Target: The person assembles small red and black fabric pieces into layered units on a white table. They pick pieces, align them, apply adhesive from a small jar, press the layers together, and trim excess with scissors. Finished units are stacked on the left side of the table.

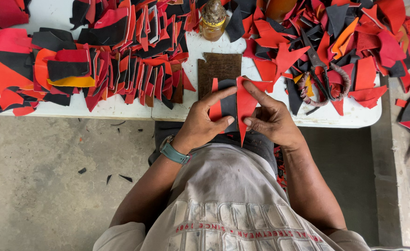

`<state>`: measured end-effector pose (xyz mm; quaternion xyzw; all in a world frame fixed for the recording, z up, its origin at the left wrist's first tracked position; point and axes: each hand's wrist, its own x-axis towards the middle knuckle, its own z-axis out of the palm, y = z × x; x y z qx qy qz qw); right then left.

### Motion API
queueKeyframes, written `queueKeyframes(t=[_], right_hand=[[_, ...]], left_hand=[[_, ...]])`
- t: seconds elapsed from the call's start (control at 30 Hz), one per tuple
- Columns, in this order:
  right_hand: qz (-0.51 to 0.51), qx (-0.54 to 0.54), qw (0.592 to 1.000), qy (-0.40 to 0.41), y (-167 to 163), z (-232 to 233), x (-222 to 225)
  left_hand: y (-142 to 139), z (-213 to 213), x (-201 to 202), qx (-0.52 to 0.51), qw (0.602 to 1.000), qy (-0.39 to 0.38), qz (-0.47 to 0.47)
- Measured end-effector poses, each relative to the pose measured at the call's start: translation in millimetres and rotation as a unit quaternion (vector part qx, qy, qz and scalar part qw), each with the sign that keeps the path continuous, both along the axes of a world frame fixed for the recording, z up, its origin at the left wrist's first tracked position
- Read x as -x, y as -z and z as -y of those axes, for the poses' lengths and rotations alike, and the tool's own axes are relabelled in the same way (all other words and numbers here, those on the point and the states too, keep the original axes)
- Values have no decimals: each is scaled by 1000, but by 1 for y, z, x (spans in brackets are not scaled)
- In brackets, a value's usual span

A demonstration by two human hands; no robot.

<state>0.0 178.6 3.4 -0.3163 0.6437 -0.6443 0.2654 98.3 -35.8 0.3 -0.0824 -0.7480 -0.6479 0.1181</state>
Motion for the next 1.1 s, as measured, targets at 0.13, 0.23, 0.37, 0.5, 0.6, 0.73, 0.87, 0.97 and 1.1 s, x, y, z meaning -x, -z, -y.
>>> queueKeyframes(t=[0.13, 0.23, 0.37, 0.5, 0.6, 0.73, 0.87, 0.97, 1.1], right_hand=[[-1, -3, 1000, 1, 1, -1, 0], [-10, -6, 1000, 4, 1, -1, 0], [-11, -7, 1000, 3, 0, -1, -1], [-7, -1, 1000, 0, -1, 0, -1], [1, 2, 1000, -7, -1, 0, -1], [8, 9, 1000, -12, -1, 0, -2], [19, 11, 1000, -12, -2, -1, -3], [18, 15, 1000, -12, -2, -1, -3], [22, 14, 1000, -12, -2, 0, -3]], left_hand=[[-1, -1, -1, -8, 1000, -1, -4], [-1, -1, -2, 6, 1000, -8, -10], [0, -2, -2, 18, 1000, -14, -19], [2, -2, -2, 4, 1000, -6, -7], [3, -2, -2, 3, 1000, -7, -14], [4, -2, -2, 0, 1000, -7, -8], [4, -2, -3, -6, 1000, -5, -13], [4, -2, -3, -5, 1000, -7, -12], [4, -2, -3, -7, 1000, -6, -19]])
